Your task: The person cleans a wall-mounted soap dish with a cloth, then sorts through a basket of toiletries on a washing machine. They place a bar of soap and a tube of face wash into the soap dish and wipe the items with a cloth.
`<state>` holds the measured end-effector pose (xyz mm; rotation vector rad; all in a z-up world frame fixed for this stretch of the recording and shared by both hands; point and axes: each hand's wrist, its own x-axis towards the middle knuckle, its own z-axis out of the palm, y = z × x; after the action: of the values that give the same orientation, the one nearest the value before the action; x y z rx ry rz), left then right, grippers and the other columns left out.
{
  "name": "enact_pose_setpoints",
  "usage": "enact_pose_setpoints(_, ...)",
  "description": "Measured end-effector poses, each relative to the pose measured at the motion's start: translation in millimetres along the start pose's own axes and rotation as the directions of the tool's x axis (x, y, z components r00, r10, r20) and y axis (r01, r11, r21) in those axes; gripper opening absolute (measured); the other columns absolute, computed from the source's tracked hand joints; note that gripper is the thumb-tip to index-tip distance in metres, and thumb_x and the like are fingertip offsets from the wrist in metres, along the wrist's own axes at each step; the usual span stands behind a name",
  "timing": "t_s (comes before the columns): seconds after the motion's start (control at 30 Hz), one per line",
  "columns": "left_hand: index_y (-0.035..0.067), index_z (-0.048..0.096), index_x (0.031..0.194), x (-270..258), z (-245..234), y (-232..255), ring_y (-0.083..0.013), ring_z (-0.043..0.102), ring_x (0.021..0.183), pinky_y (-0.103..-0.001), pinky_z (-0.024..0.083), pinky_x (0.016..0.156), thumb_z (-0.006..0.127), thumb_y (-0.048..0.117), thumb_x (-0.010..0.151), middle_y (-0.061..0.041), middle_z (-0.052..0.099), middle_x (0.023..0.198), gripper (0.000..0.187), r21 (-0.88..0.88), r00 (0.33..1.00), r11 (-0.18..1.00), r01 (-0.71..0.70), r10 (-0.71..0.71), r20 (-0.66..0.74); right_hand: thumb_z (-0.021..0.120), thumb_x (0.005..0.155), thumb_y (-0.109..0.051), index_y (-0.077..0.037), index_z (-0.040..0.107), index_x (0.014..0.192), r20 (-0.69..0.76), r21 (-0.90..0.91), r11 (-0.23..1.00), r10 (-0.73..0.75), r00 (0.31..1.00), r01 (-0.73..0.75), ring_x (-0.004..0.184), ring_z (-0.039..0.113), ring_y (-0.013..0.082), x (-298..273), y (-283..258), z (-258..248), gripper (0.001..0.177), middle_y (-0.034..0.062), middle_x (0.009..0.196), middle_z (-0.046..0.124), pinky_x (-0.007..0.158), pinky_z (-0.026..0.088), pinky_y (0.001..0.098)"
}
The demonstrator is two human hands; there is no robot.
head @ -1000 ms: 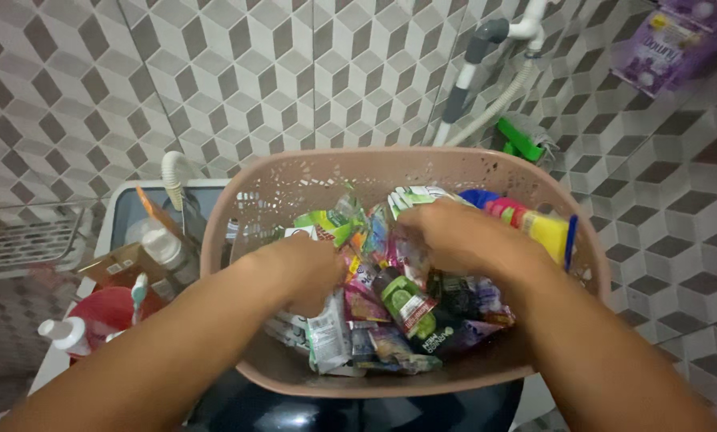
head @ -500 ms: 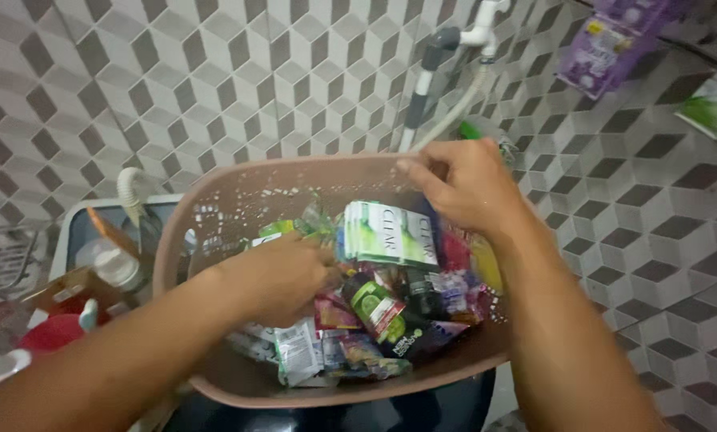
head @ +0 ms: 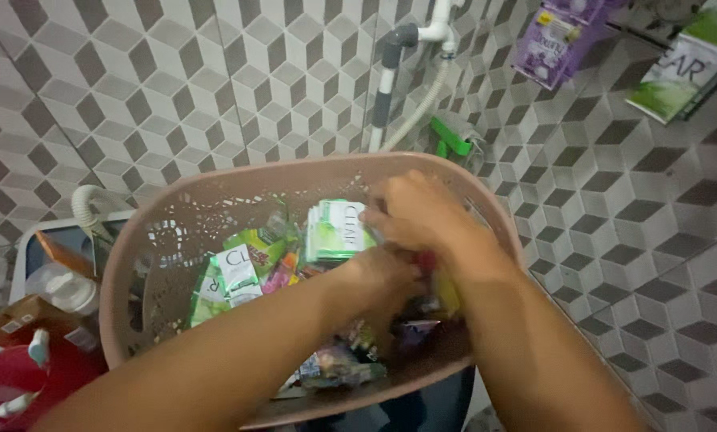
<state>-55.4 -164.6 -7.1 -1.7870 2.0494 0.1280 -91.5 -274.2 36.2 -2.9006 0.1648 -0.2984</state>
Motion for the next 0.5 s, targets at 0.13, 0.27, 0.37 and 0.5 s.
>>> enact_pose_setpoints(0.13, 0.016, 0.073, 0.129, -16, -5, 3, -0.0282, 0.050, 0.134, -0.042, 0.032, 0.116, 0.089, 0.066, 0.057, -0.011, 0.062, 0.136, 0.089, 0.023, 0.973, 0.995, 0.094, -0.096, 0.212, 0.075, 0.083, -0.034, -0.013, 0.078, 0.096, 0.108, -0.053, 0.995, 0.093, 0.990, -0.088, 0.095, 0.067, 0.0423, -4, 2, -2, 0.025, 0.0214, 0.100, 0.072, 0.088, 0.052, 0.0528)
enact_pose_setpoints(0.27, 0.025, 0.063, 0.135, -55, 12, -5, -0.0252, 0.056, 0.126, -0.047, 0.034, 0.111, 0.093, 0.050, 0.046, -0.007, 0.065, 0.128, 0.097, 0.015, 0.976, 0.999, 0.032, -0.035, 0.213, 0.077, 0.079, -0.025, -0.016, 0.079, 0.096, 0.218, -0.068, 0.985, 0.171, 0.961, -0.160, 0.099, 0.070, 0.0378, -9, -3, -4, 0.019, 0.0169, 0.104, 0.074, 0.087, 0.055, 0.0493)
enact_pose_setpoints(0.37, 0.022, 0.067, 0.130, -84, 29, -5, -0.0253, 0.055, 0.125, -0.050, 0.033, 0.109, 0.090, 0.036, 0.052, -0.008, 0.064, 0.124, 0.083, -0.023, 0.990, 0.999, 0.035, -0.031, 0.136, 0.077, 0.074, -0.016, -0.018, 0.078, 0.100, 0.354, -0.130, 0.984, 0.159, 0.922, -0.120, 0.105, 0.070, 0.0351, -9, -10, 4, 0.026, 0.0158, 0.106, 0.075, 0.092, 0.054, 0.0466)
enact_pose_setpoints(0.5, 0.020, 0.071, 0.125, -112, 29, 0, -0.0271, 0.064, 0.120, -0.051, 0.032, 0.116, 0.078, 0.030, 0.071, -0.010, 0.070, 0.120, 0.055, -0.127, 0.942, 0.971, 0.205, -0.160, 0.295, 0.074, 0.080, -0.022, -0.012, 0.081, 0.094, 0.433, -0.430, 0.836, -0.140, 0.891, 0.340, 0.117, 0.063, 0.0319, -4, -17, 19, 0.019, 0.0134, 0.110, 0.074, 0.107, 0.037, 0.0529)
